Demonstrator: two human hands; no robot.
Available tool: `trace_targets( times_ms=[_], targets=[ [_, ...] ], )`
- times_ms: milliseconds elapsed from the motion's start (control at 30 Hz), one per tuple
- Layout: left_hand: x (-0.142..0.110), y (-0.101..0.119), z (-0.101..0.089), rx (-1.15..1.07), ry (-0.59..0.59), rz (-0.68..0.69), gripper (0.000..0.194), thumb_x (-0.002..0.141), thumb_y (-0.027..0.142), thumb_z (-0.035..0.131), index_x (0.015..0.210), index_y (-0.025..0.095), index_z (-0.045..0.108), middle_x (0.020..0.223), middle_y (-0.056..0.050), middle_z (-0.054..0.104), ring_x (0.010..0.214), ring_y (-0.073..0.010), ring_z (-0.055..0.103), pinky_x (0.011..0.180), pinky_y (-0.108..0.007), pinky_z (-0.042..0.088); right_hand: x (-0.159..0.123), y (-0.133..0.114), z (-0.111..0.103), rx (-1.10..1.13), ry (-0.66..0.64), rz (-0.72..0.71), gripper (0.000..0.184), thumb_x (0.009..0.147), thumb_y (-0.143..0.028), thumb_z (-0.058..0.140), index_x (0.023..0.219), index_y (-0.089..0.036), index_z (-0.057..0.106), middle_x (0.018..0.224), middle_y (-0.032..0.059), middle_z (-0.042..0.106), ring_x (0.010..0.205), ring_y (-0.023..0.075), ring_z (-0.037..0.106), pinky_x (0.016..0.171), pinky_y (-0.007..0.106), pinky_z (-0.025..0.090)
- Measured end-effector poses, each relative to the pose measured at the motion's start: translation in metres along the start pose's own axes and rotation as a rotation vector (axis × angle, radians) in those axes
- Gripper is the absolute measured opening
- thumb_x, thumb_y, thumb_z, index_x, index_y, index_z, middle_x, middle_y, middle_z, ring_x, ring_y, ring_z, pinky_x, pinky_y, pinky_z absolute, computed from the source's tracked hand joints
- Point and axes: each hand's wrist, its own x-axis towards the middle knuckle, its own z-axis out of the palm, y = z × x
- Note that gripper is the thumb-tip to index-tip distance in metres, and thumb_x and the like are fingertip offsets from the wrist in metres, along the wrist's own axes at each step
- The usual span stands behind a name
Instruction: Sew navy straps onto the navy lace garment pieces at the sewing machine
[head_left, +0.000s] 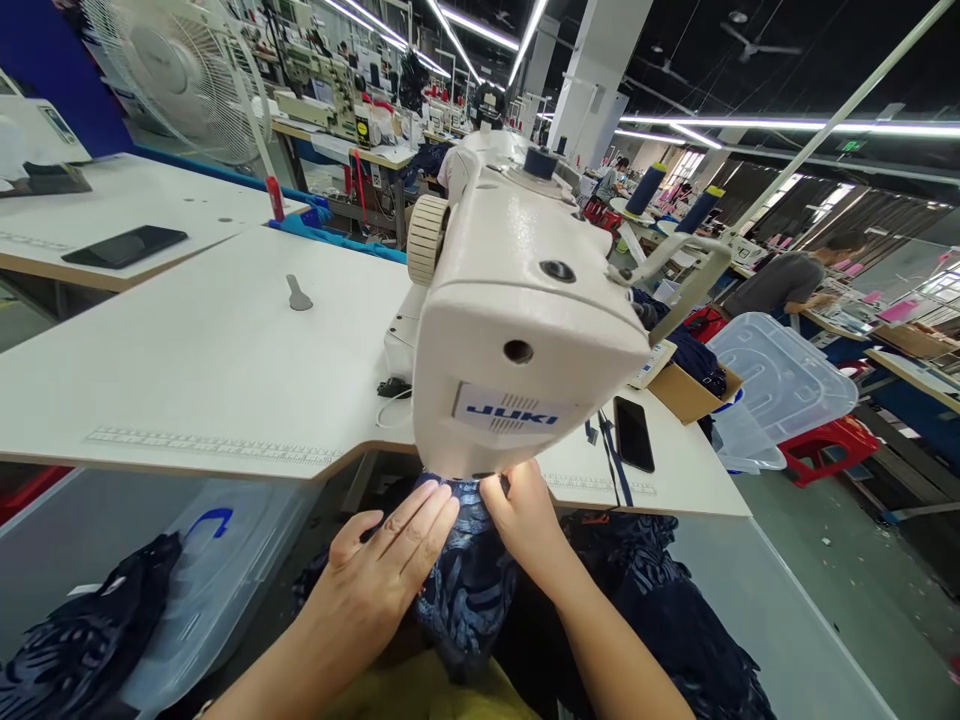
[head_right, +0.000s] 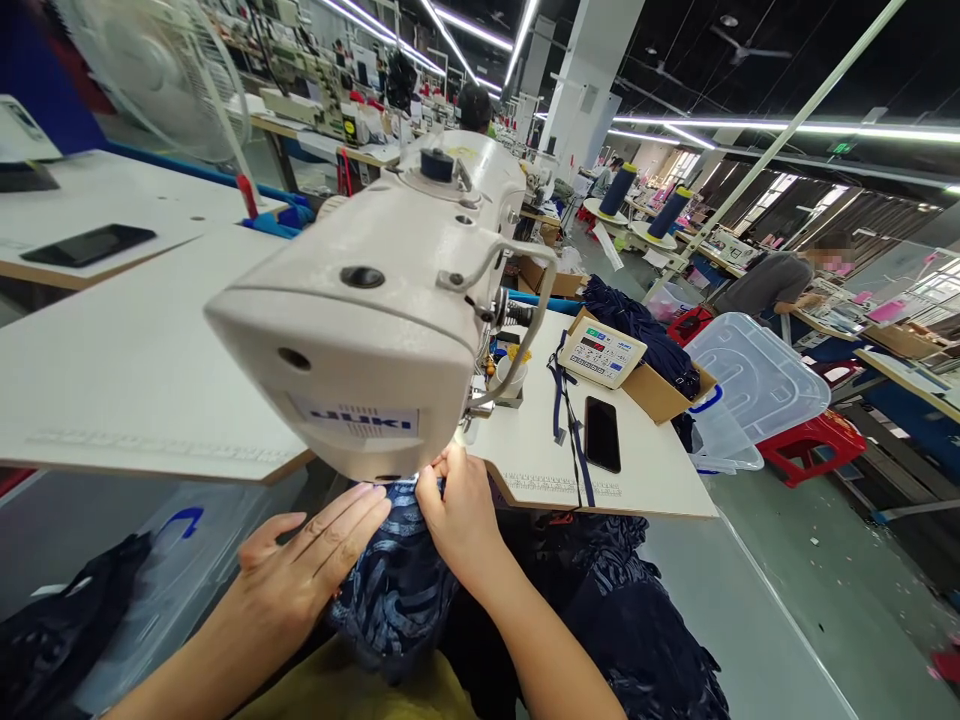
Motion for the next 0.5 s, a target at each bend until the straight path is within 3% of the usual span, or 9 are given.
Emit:
trace_targets(
  times_ms=[200,333,500],
  targets=[
    [0.004,0.001,-0.002,-0.043,0.022,0.004,0.06,0.091,0.005,0.029,0.147,0.025,0.024,0.127,-0.002,0.062,0.115,-0.0144,0.058,0.098,-0.031,0.031,0.001,0.001,0.002,-0.003,0.024,-0.019,0.009,0.083,-0.015,0.044,0.079,-0.021,0.05,0.074,0.0009,0.057,0.077,0.0187,0.053,0.073,0.031,0.039],
    [-0.003,-0.005,0.001,-0.124,0.039,-0.067,0.065,0.087,0.004,0.027,0.147,0.032,0.024,0.131,0.002,0.059,0.114,-0.0155,0.06,0.101,-0.034,0.031,0.001,-0.005,0.001,-0.009,0.007,-0.018,0.008,0.085,-0.017,0.046,0.081,-0.02,0.052,0.077,0.0009,0.061,0.075,0.0171,0.056,0.074,0.029,0.041],
    [-0.015,-0.025,0.019,-0.2,-0.005,-0.003,0.068,0.081,0.012,0.03,0.147,0.029,0.025,0.147,0.005,0.037,0.134,-0.0215,0.04,0.112,-0.04,0.024,0.001,0.003,-0.003,-0.003,0.001,0.019,0.007,0.09,-0.026,0.05,0.086,-0.021,0.054,0.075,-0.0029,0.059,0.072,0.0136,0.056,0.069,0.024,0.042]
  ],
)
